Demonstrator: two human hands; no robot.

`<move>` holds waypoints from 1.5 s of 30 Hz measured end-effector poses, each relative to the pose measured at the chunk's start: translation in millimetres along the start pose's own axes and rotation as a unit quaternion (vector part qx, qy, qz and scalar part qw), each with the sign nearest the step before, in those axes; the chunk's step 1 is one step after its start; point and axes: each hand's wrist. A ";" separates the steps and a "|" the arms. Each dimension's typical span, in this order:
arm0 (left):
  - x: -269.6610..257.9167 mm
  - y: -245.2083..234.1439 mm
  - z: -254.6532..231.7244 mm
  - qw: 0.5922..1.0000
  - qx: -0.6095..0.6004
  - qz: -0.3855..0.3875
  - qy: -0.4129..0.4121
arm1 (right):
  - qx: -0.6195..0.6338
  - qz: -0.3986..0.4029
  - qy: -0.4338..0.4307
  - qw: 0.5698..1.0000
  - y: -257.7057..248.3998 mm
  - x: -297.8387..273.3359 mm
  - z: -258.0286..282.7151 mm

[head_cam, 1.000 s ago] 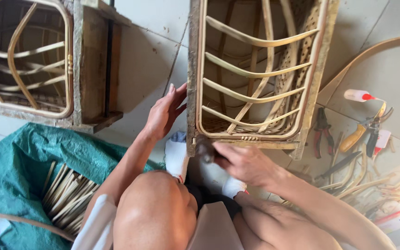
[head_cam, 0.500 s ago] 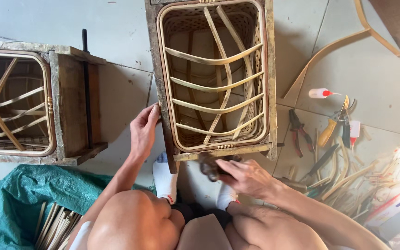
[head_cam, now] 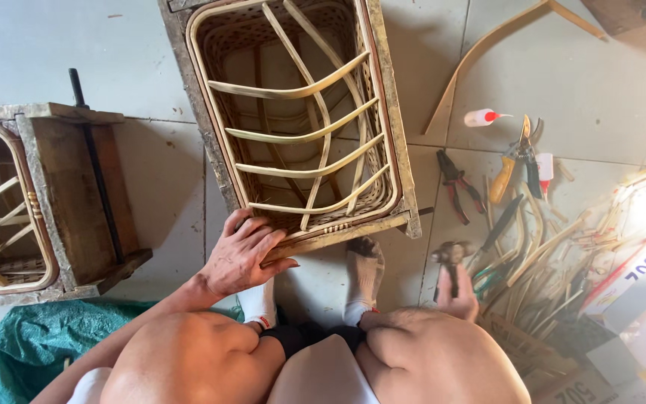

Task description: The person assembles a rectangular basket by inserting thin wooden strips into a wooden mold. They use a hammer to tap the strips into place, trim excess with pliers, and apply glue to secure the joints.

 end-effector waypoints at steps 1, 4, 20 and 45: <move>-0.6 0.5 0.3 1.000 0.000 0.005 0.001 | -0.001 -0.005 0.017 1.000 2.0 -12.4 -4.1; -3.0 1.7 2.4 1.000 0.002 0.018 -0.004 | -0.010 -0.014 0.049 0.999 7.1 -40.3 -20.6; -3.7 7.9 -1.3 0.999 0.036 -0.003 -0.004 | -0.169 -0.004 -0.289 0.942 28.7 84.7 2.2; -22.6 -27.0 17.3 0.990 0.139 0.022 0.020 | -0.281 0.169 -0.029 0.944 -7.3 213.1 96.6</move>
Point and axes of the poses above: each hand's wrist, its own x-axis towards the middle knuckle, its own y-axis out of the palm, z = x × y, and after that the axes turned 3 degrees about x, right-handed
